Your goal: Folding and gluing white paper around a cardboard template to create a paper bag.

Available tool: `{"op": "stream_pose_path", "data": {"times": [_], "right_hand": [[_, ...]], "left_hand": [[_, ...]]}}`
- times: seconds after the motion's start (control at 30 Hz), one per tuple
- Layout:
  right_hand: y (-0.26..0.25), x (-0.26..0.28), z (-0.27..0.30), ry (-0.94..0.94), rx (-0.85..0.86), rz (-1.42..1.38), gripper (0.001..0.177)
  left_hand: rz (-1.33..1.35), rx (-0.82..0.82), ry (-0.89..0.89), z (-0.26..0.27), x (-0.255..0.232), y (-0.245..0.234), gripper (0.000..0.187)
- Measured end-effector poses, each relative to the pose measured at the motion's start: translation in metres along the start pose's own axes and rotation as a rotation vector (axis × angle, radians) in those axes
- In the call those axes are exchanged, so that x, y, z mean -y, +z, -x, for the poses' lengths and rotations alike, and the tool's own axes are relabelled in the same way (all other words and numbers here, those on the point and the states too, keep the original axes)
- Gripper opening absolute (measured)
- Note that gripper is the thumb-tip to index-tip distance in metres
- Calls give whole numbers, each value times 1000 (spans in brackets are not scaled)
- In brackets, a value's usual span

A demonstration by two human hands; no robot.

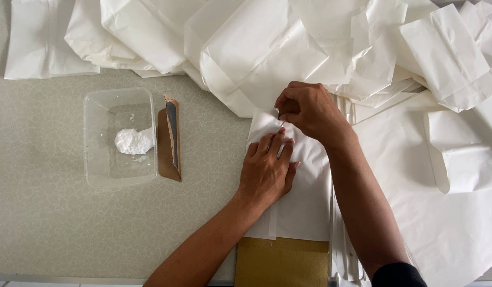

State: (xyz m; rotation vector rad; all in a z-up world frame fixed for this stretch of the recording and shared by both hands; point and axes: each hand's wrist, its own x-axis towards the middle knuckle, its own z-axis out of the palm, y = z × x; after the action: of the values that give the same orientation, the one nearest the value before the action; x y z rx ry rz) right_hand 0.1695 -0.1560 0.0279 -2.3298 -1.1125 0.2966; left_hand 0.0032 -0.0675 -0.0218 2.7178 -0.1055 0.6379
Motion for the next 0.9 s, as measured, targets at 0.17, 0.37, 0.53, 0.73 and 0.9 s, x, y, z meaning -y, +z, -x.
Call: {"op": "stream_pose_path", "data": {"times": [0.17, 0.37, 0.53, 0.73, 0.9], "right_hand": [[-6, 1, 2, -26, -33, -130, 23], [2, -5, 7, -42, 25, -220, 28], [-3, 8, 4, -35, -79, -163, 23], [5, -1, 2, -10, -8, -134, 23], [-8, 14, 3, -23, -100, -156, 19]], "left_hand": [[15, -10, -5, -1, 0, -2, 42], [7, -16, -7, 0, 1, 0, 44], [11, -11, -14, 0, 1, 0, 43], [17, -4, -13, -1, 1, -1, 42], [32, -11, -24, 0, 0, 0, 41]]}}
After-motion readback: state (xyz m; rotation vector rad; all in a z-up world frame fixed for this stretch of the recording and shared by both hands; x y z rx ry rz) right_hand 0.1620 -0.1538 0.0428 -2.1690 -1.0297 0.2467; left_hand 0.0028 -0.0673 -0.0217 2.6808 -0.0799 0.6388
